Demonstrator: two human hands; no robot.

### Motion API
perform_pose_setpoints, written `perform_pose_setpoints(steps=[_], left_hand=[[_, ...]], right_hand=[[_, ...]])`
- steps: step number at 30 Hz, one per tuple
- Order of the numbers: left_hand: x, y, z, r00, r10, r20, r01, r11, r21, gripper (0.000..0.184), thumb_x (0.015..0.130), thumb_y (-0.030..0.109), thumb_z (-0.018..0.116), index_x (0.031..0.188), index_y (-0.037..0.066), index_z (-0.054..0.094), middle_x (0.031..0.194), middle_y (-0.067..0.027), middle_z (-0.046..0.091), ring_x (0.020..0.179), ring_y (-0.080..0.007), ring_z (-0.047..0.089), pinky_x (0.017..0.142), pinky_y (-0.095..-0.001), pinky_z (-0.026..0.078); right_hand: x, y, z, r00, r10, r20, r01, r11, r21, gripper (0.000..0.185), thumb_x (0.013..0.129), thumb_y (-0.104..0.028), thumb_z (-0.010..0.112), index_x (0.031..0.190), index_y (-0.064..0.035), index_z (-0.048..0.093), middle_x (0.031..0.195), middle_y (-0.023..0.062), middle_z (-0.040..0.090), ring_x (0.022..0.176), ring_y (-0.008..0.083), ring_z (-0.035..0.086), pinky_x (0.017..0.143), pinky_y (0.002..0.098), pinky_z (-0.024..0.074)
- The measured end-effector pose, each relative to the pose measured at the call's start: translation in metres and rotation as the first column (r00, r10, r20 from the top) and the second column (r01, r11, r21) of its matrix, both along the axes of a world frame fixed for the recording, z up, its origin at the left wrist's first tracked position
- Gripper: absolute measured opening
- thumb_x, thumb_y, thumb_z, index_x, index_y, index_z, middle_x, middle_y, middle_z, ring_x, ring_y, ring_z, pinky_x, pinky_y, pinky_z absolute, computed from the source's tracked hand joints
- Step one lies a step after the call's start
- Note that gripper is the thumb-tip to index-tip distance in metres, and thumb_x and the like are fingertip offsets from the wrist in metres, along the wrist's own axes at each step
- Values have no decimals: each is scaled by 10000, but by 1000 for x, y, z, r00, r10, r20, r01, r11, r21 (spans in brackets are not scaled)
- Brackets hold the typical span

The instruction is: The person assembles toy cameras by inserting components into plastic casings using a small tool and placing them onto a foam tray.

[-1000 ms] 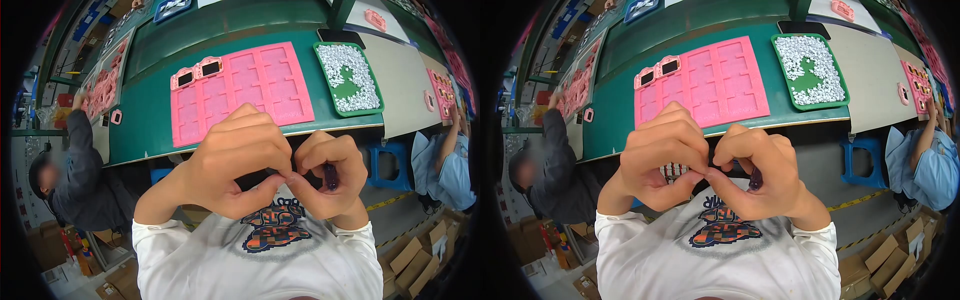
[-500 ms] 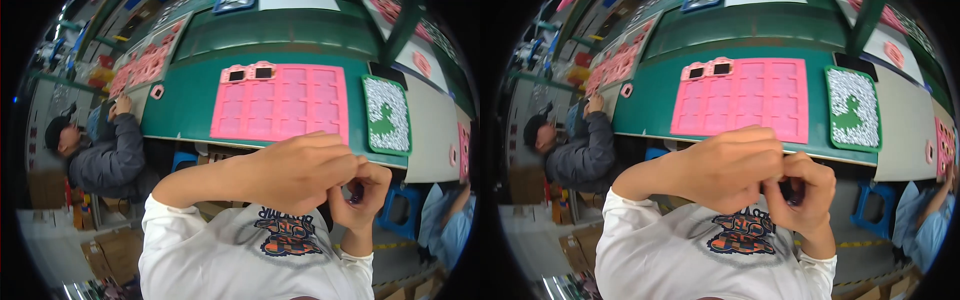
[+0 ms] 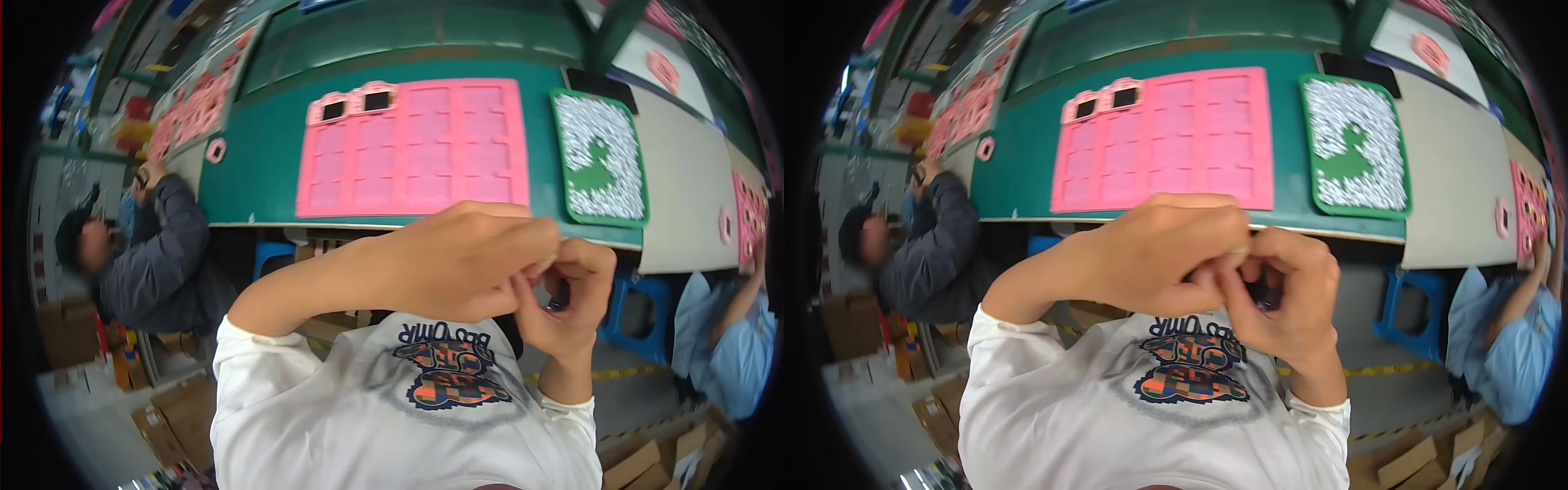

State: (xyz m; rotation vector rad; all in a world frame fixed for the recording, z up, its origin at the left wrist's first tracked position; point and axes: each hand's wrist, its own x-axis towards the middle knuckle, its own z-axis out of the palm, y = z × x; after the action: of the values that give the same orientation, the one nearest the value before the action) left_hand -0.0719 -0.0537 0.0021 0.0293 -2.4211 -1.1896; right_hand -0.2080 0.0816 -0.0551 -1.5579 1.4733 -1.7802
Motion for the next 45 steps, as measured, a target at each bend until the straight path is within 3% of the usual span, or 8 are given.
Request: perform_pose_setpoints(steps=[9,13,23,29,34,38,41,45], left_hand=[[11,2,9,991,-104,85,79,964,254,333,619,-107,613,858,94,496,754,-39,590,642,-203,485,558,-282,425],[16,7,14,992,-122,10,111,930,351,335,628,-101,630,849,107,489,738,-50,598,612,-191,466,539,-271,409],[26,13,24,979,-118,-165,172,916,362,337,614,-87,659,827,121,500,759,-64,621,610,-169,444,536,-259,391],[24,17,22,975,-68,-212,124,957,262,316,602,-90,645,786,129,511,751,-58,612,606,-165,425,533,-279,383],[32,12,17,978,-88,-190,139,950,279,252,610,-73,643,771,112,585,767,-52,610,604,-173,427,528,-298,374],[43,4,17,998,-63,-1,62,987,146,201,656,-79,617,806,53,635,799,-59,598,680,-233,479,613,-317,410],[55,-4,-7,994,-55,96,43,991,127,162,721,-67,630,830,50,661,829,-63,615,709,-236,502,659,-321,428],[94,-30,-46,979,10,205,-31,994,100,124,839,-58,653,884,38,718,873,-52,655,781,-202,546,752,-317,441]], right_hand=[[3,-4,11,984,58,169,-45,996,-82,440,711,80,829,1064,-11,583,703,3,604,547,85,499,474,226,405],[5,-1,17,972,114,203,-97,991,-95,446,704,67,848,1052,-13,581,687,1,601,543,85,500,472,216,398],[6,9,31,889,164,427,-115,984,-140,474,677,73,870,1038,-25,578,690,2,609,525,41,418,459,180,308],[4,8,34,897,262,355,-209,961,-180,456,668,68,877,1005,-30,585,678,0,611,518,24,372,457,173,271],[10,13,44,877,225,424,-228,973,-46,563,649,92,833,1056,-88,488,669,39,617,544,88,471,514,191,314],[11,5,41,927,183,326,-154,982,-112,274,653,112,766,843,-36,634,680,20,615,520,101,409,479,217,313],[-5,-6,43,967,199,159,-178,975,-135,224,628,138,701,773,-31,678,700,22,620,544,132,432,503,233,336],[-47,-16,29,992,-33,-118,39,998,50,169,686,101,657,785,-33,688,816,35,637,649,124,450,546,245,314]])
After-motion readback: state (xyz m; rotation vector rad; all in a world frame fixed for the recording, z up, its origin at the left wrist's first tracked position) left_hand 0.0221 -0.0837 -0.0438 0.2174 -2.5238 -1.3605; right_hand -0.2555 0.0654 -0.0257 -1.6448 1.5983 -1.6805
